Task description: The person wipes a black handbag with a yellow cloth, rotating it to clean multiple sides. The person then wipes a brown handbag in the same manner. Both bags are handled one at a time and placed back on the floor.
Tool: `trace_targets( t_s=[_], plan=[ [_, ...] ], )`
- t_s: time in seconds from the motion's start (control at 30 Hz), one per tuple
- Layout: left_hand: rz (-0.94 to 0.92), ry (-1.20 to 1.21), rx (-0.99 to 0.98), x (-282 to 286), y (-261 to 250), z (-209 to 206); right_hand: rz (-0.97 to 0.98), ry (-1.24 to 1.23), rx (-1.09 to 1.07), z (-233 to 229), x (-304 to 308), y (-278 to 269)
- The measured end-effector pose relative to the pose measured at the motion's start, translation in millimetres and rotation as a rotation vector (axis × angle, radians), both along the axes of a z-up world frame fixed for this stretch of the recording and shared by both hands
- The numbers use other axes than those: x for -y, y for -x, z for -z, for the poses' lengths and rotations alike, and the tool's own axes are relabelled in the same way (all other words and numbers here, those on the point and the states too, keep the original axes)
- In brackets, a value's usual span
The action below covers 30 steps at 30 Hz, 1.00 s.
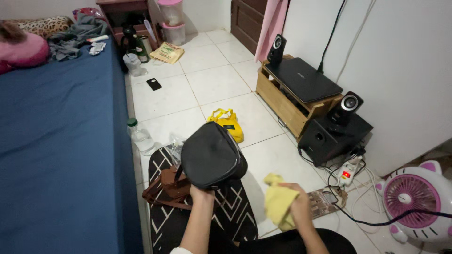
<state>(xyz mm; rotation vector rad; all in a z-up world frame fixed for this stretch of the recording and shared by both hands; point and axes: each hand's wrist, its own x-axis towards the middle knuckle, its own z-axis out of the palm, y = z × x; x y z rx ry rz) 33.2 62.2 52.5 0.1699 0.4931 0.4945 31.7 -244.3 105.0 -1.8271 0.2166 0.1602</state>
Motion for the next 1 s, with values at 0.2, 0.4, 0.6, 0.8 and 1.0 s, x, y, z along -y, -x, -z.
trace_targets(
  t_s=[0.2,0.4,0.6,0.8,1.0],
  plan=[
    [-0.059,-0.116,-0.234,-0.7,8.5,-24.0,0.097,-0.474,0.226,24.1,30.6,-21.1],
    [-0.11,-0.428,-0.191,-2.4,17.7,-36.1,0.262,-0.467,0.028,20.3,27.1,-26.2],
    [-0.143,-0.59,-0.066,-8.0,23.2,-34.4,0.178,-0.857,0.038,-18.7,7.7,-32.4],
    [-0.171,-1.28,-0.418,17.8,25.7,-51.4,0.13,-0.815,-0.046,-39.1,-16.6,-16.2],
    [-0.164,-1.496,-0.396,80.2,36.3,-79.0,-0.104,-0.238,0.507,-12.4,-109.6,11.5]
  ],
)
